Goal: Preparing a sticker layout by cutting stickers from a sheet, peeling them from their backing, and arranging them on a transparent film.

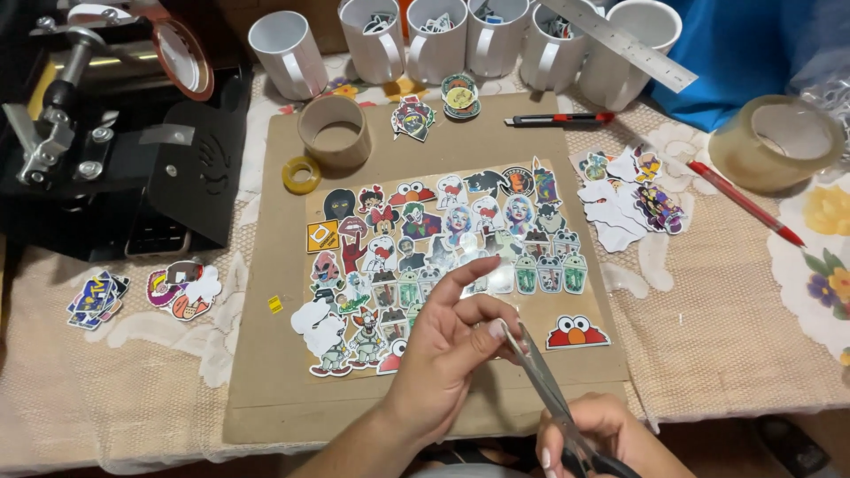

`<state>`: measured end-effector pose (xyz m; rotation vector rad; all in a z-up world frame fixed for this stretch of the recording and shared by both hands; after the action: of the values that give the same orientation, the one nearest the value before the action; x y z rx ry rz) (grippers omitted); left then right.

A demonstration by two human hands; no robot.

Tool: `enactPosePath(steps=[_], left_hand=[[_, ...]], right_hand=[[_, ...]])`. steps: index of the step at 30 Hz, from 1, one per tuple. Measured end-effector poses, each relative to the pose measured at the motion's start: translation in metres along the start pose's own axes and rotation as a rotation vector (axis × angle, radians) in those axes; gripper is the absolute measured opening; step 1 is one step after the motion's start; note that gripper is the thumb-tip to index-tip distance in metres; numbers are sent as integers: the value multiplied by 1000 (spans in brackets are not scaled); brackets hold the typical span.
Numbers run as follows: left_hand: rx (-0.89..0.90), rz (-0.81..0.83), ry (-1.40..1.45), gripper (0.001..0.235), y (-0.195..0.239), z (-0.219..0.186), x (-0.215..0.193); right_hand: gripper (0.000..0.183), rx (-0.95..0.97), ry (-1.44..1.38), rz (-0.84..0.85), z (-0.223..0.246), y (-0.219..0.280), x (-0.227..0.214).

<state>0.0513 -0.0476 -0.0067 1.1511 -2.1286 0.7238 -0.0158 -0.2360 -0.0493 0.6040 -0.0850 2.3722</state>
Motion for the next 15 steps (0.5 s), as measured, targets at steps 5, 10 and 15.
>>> enactPosePath(steps=[5,10,15], left_hand=[[40,-19,-222,58,-2,-5,-3],[74,-150,-400,56,-2,-15,-20],[118,-235,-463,51,-1,-16,-37]], right_hand=[[53,-218,210,-226,38,38,-42],[64,-66,981,-1150,58,99,-153],[40,221,1618,-1167,51,126,-222]])
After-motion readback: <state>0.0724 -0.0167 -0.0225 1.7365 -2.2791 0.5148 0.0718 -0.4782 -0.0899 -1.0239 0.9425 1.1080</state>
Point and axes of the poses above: each hand's wrist, its own y-axis away from the middle knuckle, its own x-axis out of the palm, z = x × y, the point moved 3 cm from there along -y, towards the middle knuckle, and after that the axes turned 14 degrees about z, right-handed, at the moved point
